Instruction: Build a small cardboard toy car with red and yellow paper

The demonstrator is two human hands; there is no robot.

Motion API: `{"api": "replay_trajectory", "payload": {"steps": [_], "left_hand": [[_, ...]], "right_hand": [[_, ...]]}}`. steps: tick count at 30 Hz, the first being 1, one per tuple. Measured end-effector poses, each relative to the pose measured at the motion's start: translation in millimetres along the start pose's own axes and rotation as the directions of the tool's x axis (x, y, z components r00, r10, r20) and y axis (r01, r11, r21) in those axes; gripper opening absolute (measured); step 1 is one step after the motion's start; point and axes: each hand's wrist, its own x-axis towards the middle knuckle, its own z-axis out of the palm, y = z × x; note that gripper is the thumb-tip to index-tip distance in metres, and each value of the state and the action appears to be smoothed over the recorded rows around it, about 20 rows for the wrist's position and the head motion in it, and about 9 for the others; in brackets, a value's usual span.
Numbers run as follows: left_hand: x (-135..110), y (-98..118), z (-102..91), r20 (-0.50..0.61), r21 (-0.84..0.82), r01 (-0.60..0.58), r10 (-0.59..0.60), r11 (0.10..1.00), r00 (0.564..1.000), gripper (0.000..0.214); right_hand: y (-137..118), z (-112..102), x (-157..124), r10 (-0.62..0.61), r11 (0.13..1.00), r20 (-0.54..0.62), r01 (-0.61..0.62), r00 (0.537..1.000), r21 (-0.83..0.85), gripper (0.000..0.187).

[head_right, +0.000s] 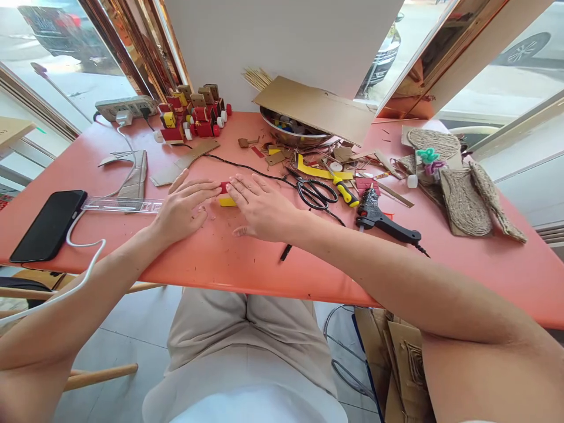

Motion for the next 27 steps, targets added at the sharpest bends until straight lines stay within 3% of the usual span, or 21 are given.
{"api": "replay_trajectory", "payload": {"steps": [5, 18, 23, 27], "left_hand": [[2.7, 5.1, -3.0, -0.017, 0.035, -0.020, 0.021, 0.999, 1.000, 0.051], [10.4, 5.7, -1.8, -0.002, 0.044, 0.009, -0.009, 0.999, 1.000, 0.049], [12.7, 7.4, -1.7, -0.018, 0.070, 0.012, -0.011, 0.997, 1.000, 0.042], [12.7, 6.4, -0.8, -0.028, 0.070, 0.003, -0.001, 0.998, 1.000, 0.043]], "right_hand": [[-2.7, -0.6, 0.8, 0.028, 1.000, 0.053, -0.027, 0.998, -0.007, 0.098], [-8.1, 10.0, 11.1, 0.054, 0.998, -0.005, -0.055, 0.999, -0.039, 0.103], [-2.6, 2.1, 2.4, 0.040, 0.999, 0.042, -0.039, 0.998, -0.018, 0.093], [0.7, -15.9, 3.1, 0.073, 0.997, 0.102, -0.074, 0.992, 0.005, 0.087]]}}
